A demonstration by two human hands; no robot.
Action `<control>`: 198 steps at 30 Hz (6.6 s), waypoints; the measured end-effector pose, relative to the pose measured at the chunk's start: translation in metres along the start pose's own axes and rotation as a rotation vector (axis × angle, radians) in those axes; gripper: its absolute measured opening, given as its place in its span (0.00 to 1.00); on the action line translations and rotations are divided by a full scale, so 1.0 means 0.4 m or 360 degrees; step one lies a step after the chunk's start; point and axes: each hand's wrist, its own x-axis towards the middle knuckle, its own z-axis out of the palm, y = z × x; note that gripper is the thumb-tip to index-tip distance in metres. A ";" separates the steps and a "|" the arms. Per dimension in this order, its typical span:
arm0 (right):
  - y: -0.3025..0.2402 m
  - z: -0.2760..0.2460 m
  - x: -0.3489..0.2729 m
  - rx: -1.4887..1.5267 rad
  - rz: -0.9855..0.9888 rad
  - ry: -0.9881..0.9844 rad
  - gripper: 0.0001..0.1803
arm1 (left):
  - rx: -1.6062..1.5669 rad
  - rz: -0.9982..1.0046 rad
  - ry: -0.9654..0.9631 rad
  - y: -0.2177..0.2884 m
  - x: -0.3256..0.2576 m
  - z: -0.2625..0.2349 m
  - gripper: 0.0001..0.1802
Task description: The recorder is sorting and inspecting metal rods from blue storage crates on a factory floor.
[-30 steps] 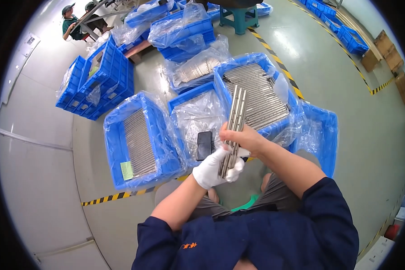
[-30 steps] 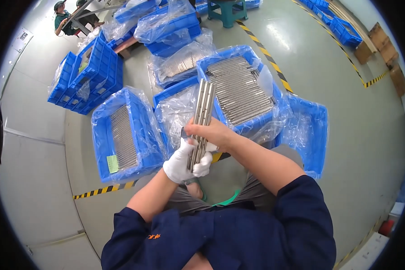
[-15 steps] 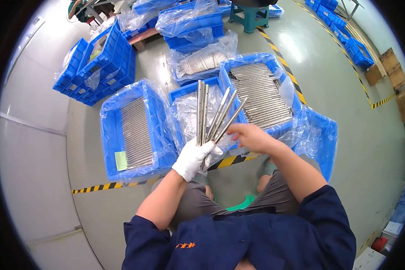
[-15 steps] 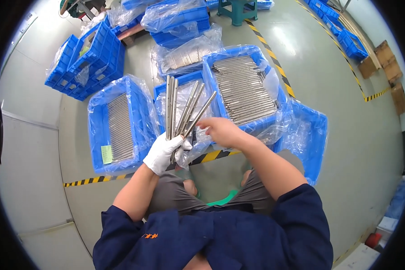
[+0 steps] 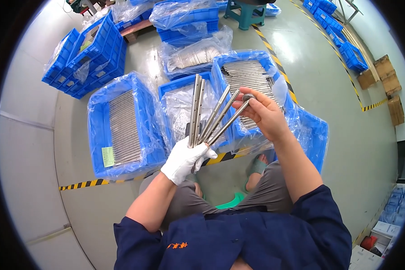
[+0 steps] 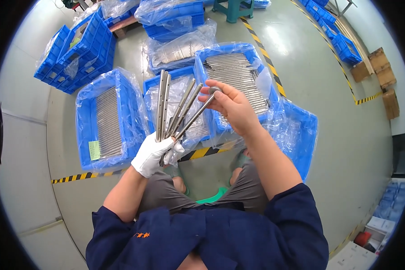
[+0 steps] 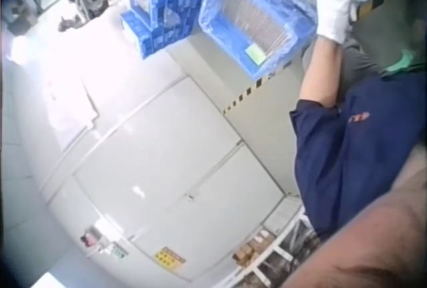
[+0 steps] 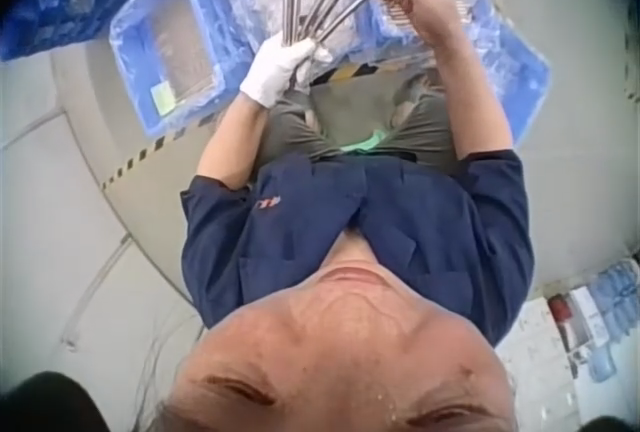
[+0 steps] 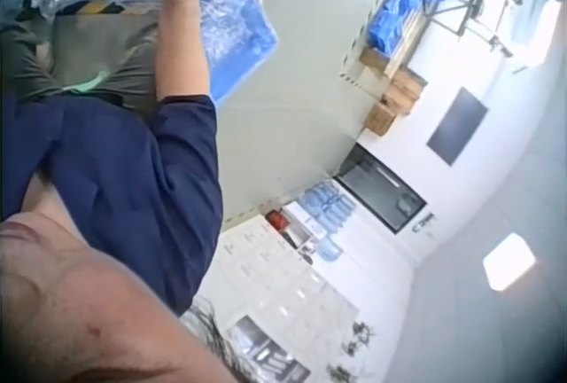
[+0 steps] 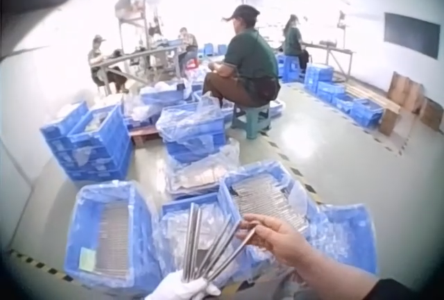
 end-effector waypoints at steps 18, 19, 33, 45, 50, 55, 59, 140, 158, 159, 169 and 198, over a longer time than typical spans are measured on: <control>0.038 0.042 -0.024 -0.1016 -0.0740 0.0350 0.16 | 0.0023 0.0075 -0.0010 -0.015 -0.002 -0.006 0.11; 0.006 0.019 -0.024 -0.1027 -0.0445 0.0129 0.16 | 0.0012 0.0048 -0.0006 -0.007 -0.002 -0.016 0.11; -0.101 -0.032 -0.030 -0.0658 0.0084 -0.0296 0.22 | 0.0452 -0.0070 -0.0123 0.030 -0.025 -0.014 0.09; -0.113 -0.036 -0.050 -0.0879 0.0134 -0.0097 0.19 | 0.0642 -0.0114 -0.0092 0.033 -0.029 -0.006 0.10; -0.099 -0.039 -0.017 -0.0720 0.0117 -0.0095 0.17 | 0.0817 -0.0040 -0.0120 0.030 -0.033 0.002 0.10; -0.101 -0.036 -0.023 -0.0831 0.0180 -0.0160 0.18 | 0.0885 -0.0062 -0.0120 0.030 -0.029 0.003 0.10; -0.090 -0.030 -0.018 -0.0979 0.0250 -0.0095 0.17 | 0.0984 -0.0075 -0.0068 0.027 -0.027 0.013 0.10; -0.112 -0.195 0.010 -0.0186 -0.0069 0.0026 0.20 | 0.0087 -0.0058 -0.0796 -0.032 -0.069 0.016 0.21; -0.057 -0.128 0.035 -0.0330 0.0059 0.0154 0.15 | 0.2775 0.0314 0.1614 -0.037 -0.274 -0.764 0.05; -0.053 -0.128 0.038 -0.0328 0.0088 0.0167 0.15 | 0.2948 0.0256 0.1368 -0.045 -0.269 -0.777 0.05; -0.043 -0.104 0.029 -0.0400 0.0134 0.0250 0.16 | 0.2933 0.0093 0.0526 -0.109 -0.100 -0.798 0.09; -0.035 -0.051 0.022 -0.0441 0.0207 0.0236 0.15 | 0.2179 -0.0220 0.0620 -0.143 -0.053 -0.648 0.16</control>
